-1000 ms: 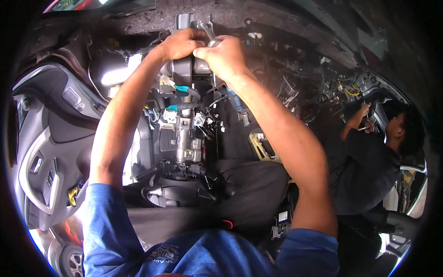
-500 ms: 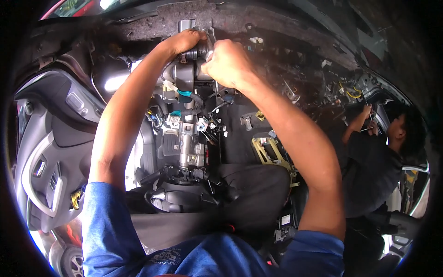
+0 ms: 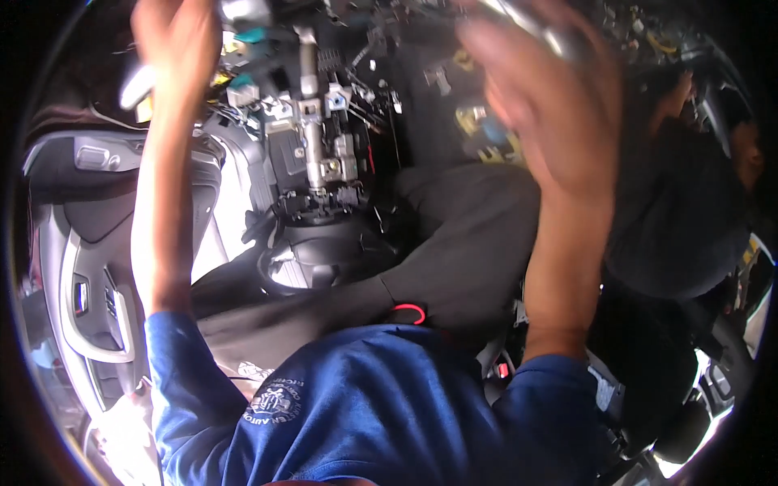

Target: Disassembling and repairing the dashboard wiring and components inside a car.

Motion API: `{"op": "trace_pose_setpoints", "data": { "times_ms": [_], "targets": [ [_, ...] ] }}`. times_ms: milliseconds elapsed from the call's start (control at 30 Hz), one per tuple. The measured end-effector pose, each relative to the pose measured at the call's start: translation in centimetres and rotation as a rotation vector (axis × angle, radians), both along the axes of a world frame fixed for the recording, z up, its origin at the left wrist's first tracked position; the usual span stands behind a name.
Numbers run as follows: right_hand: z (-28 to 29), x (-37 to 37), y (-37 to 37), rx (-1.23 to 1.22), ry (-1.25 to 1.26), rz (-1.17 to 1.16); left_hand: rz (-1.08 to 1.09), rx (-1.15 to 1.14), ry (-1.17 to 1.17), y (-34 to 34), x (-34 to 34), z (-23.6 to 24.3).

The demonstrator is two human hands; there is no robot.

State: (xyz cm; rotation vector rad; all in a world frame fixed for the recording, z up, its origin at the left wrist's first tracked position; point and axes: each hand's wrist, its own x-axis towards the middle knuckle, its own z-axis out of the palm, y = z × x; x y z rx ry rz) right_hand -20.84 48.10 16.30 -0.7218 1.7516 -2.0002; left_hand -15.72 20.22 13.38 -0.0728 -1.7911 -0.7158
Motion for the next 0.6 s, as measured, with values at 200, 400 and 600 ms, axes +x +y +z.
{"op": "trace_pose_setpoints", "data": {
  "times_ms": [200,400,600],
  "targets": [
    [-7.8,4.8,10.0,0.048,-0.209,0.105,-0.503,-0.392,-0.923,10.4,5.9,-5.1],
    [-15.0,5.1,13.4,-0.150,-0.911,0.070,-0.784,-0.208,-1.326,11.7,6.8,-10.8],
    [-17.2,6.3,19.9,-0.406,-1.190,-0.355,-0.717,-0.330,-1.516,9.9,6.3,-14.0]
  ]
}}
